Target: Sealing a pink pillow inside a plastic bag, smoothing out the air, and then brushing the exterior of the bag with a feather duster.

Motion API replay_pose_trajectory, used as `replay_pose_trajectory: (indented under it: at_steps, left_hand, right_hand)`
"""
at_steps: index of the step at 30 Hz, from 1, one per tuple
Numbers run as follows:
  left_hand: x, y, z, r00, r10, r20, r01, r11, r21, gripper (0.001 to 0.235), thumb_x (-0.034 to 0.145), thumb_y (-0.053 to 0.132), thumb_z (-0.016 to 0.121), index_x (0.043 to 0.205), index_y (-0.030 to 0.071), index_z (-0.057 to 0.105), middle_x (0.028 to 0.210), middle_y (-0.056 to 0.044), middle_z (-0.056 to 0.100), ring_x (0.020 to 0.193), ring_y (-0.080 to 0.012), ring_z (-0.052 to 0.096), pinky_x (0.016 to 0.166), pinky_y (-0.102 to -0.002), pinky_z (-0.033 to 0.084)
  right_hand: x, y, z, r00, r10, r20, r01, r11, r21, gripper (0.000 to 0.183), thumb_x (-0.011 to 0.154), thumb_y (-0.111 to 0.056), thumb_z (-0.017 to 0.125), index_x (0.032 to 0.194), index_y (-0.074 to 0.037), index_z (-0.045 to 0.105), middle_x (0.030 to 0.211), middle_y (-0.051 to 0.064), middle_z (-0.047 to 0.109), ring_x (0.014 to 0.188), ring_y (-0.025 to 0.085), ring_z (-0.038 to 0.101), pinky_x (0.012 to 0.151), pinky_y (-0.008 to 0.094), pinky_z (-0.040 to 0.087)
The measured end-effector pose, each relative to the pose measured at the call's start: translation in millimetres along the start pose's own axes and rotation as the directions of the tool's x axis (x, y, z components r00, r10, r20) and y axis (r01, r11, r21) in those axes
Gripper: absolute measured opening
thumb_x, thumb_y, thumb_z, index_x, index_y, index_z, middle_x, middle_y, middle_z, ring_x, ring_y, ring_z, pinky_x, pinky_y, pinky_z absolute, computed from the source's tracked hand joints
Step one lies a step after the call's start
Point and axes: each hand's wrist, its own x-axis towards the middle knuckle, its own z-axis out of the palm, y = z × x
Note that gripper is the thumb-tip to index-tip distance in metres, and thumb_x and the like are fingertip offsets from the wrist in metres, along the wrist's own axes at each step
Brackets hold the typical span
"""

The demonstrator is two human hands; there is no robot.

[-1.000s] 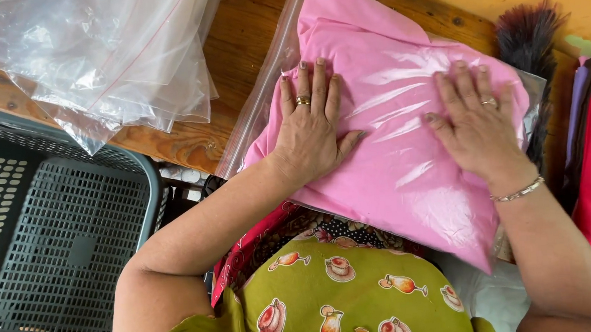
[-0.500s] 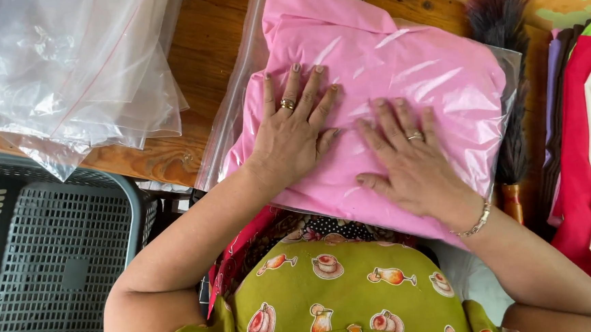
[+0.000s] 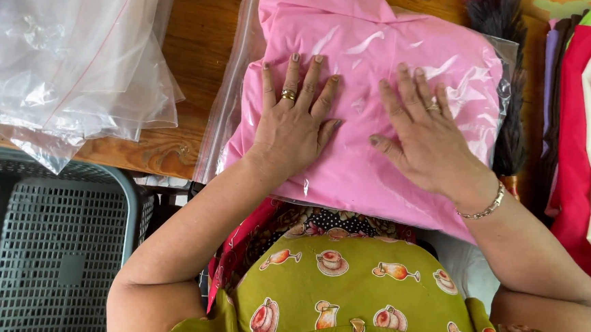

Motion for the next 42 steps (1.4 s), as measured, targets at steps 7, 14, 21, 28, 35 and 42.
replay_pose_trajectory:
  at_steps: [7,14,21,28,35,42]
  left_hand:
    - [-4.5,-1.6,2.6,0.997,0.022,-0.079,-0.025,0.999,-0.035,0.066,0.096,0.055,0.018,0.147,0.015,0.026,0.153,-0.015,0.02,0.141,-0.0397,0.011,0.109,-0.067,0.002]
    - [-0.8,3.1,-3.3,0.994,0.002,-0.11,-0.001,1.0,0.017,0.061,0.095,0.052,0.024,0.144,0.017,0.035,0.15,-0.015,0.026,0.138,-0.0405,0.022,0.104,-0.074,0.009]
    - [2.0,3.8,-9.1,0.99,0.005,-0.141,-0.007,1.0,-0.015,0.059,0.095,0.05,0.027,0.141,0.016,0.04,0.15,-0.015,0.028,0.138,-0.0413,0.022,0.103,-0.074,0.011]
    - [4.4,6.6,-19.9,0.995,-0.039,0.097,0.041,0.999,-0.015,0.061,0.095,0.048,0.03,0.147,0.017,0.025,0.155,-0.014,0.009,0.142,-0.0406,0.005,0.108,-0.068,-0.001]
    - [6.9,5.5,-15.9,0.997,-0.032,0.065,0.033,0.999,-0.014,0.06,0.095,0.048,0.032,0.146,0.016,0.028,0.155,-0.015,0.011,0.142,-0.0404,0.007,0.107,-0.068,0.002]
    - [5.5,5.4,-17.8,0.998,-0.033,0.047,0.035,0.998,-0.047,0.059,0.096,0.047,0.033,0.146,0.016,0.029,0.155,-0.015,0.012,0.142,-0.0405,0.008,0.107,-0.068,0.002]
  right_hand:
    - [18.3,41.7,-18.5,0.962,0.25,0.112,-0.244,0.968,-0.064,0.069,0.092,-0.052,0.012,0.147,-0.014,-0.008,0.154,0.008,-0.016,0.14,0.022,-0.016,0.113,0.047,-0.007]
    - [31.1,71.0,7.6,0.906,0.405,-0.121,-0.38,0.906,0.189,0.074,0.094,-0.052,0.018,0.148,-0.005,0.002,0.154,0.022,-0.002,0.141,0.038,-0.004,0.113,0.051,-0.002]
    - [33.1,71.8,18.0,0.902,0.4,-0.163,-0.359,0.903,0.235,0.073,0.095,-0.051,0.019,0.148,-0.004,0.001,0.154,0.019,-0.005,0.143,0.036,-0.004,0.114,0.05,-0.002]
    - [33.8,92.0,45.2,0.904,0.324,-0.279,-0.276,0.941,0.196,0.074,0.098,-0.05,0.03,0.151,-0.007,0.002,0.154,0.022,-0.005,0.142,0.043,-0.001,0.114,0.059,0.003]
    - [33.2,90.3,43.0,0.896,0.326,-0.302,-0.276,0.941,0.197,0.074,0.098,-0.05,0.03,0.151,-0.007,0.002,0.154,0.023,-0.003,0.142,0.043,0.001,0.113,0.059,0.004]
    - [34.4,93.9,50.5,0.89,0.321,-0.323,-0.271,0.944,0.19,0.073,0.098,-0.05,0.031,0.151,-0.007,0.003,0.154,0.022,-0.003,0.142,0.042,0.0,0.113,0.059,0.003]
